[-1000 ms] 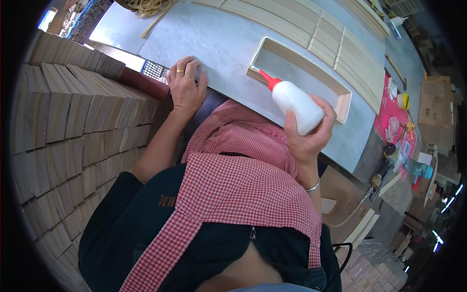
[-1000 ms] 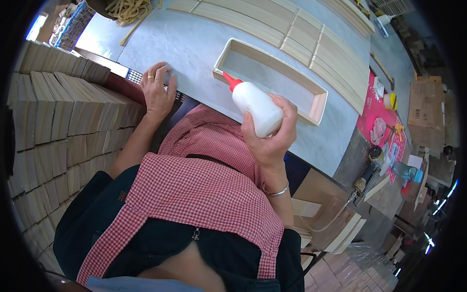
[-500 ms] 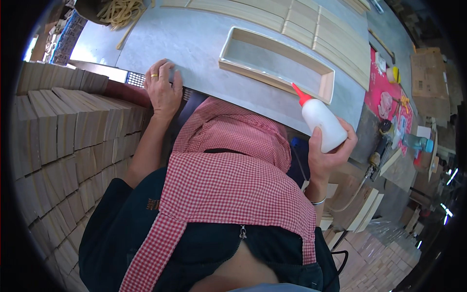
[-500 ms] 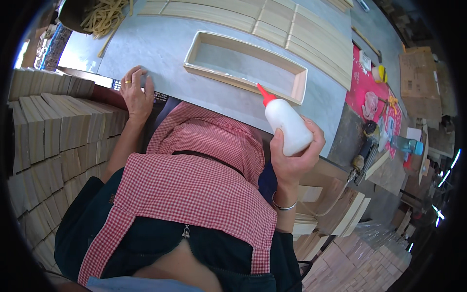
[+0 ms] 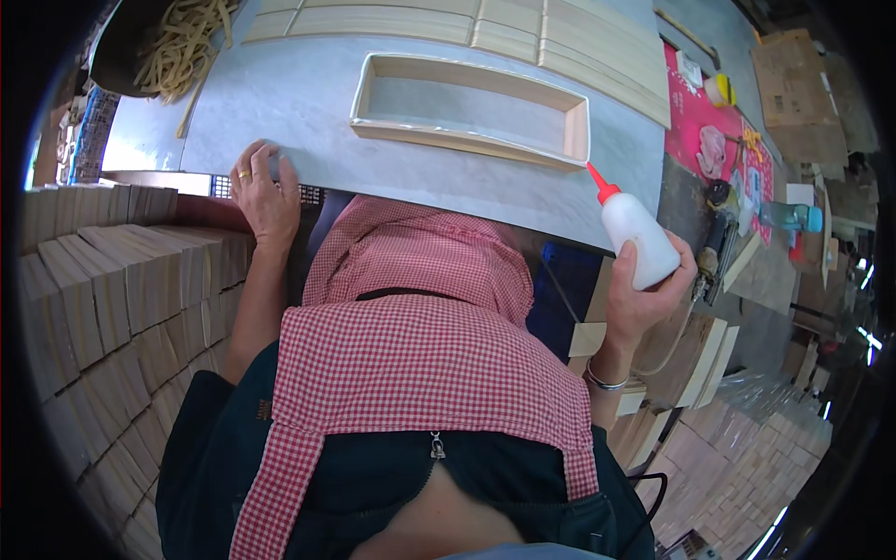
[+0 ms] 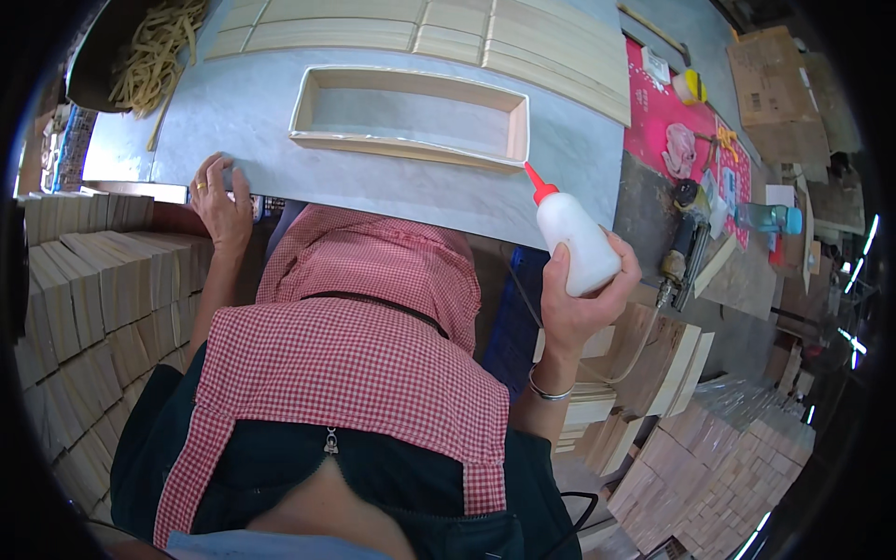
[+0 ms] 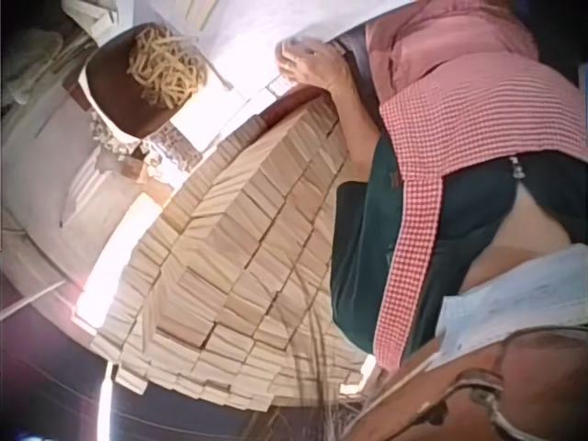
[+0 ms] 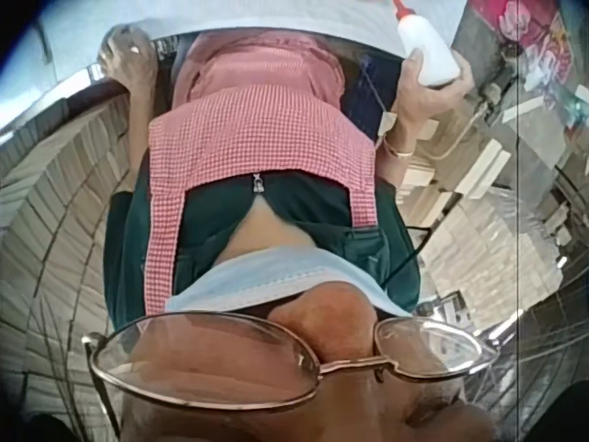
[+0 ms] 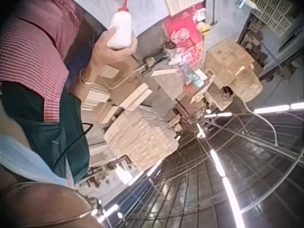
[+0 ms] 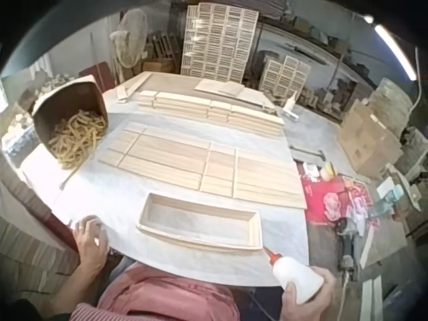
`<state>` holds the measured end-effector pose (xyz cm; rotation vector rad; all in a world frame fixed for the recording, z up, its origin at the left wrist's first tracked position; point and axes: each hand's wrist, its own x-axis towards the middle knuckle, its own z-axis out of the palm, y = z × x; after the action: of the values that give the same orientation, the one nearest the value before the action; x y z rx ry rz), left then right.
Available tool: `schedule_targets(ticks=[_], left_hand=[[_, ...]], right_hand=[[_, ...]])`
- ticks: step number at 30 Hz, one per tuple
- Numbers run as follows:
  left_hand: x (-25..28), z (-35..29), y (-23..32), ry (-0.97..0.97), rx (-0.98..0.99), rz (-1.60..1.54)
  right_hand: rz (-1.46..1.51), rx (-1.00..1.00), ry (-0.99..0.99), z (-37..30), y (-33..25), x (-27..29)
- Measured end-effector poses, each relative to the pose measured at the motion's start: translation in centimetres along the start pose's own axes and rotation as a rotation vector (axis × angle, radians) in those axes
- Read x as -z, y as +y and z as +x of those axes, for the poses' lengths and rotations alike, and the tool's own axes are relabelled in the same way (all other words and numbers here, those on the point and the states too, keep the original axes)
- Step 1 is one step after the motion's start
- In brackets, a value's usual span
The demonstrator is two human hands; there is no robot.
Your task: Assembling wooden boxes by applying glue to joints and using a nail gun to secure panels.
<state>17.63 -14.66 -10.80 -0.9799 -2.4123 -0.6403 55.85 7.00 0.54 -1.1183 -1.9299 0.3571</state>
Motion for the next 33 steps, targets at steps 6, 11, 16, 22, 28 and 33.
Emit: schedule_targets(ticks=[6, 11, 16, 22, 28, 33], left_hand=[[0.0, -0.8, -1.2, -0.012, -0.016, -0.003], [0.6, -1.4, -1.8, -0.055, 0.011, 0.012], [-0.7, -0.6, -2.5, -0.134, 0.02, 0.022], [-0.8, -0.1, -4.5, -0.225, -0.013, -0.015], [-0.2, 0.3, -5.4, -0.26, 0.012, 0.098], [-0.1, 0.7, -5.9, -0.258, -0.018, 0.12]], right_hand=[[0.183, -0.264, 0.24, 3.2, 4.6, -1.4], [0.029, -0.246, 0.368, 12.7, 13.7, -3.6], [-0.145, -0.123, 0.359, 21.3, 22.7, -6.5], [-0.252, -0.26, 0.07, 24.6, 25.1, -9.9], [-0.25, -0.36, 0.742, 6.8, 14.2, 1.3], [-0.414, -0.846, 0.739, -15.6, 19.4, 6.0]])
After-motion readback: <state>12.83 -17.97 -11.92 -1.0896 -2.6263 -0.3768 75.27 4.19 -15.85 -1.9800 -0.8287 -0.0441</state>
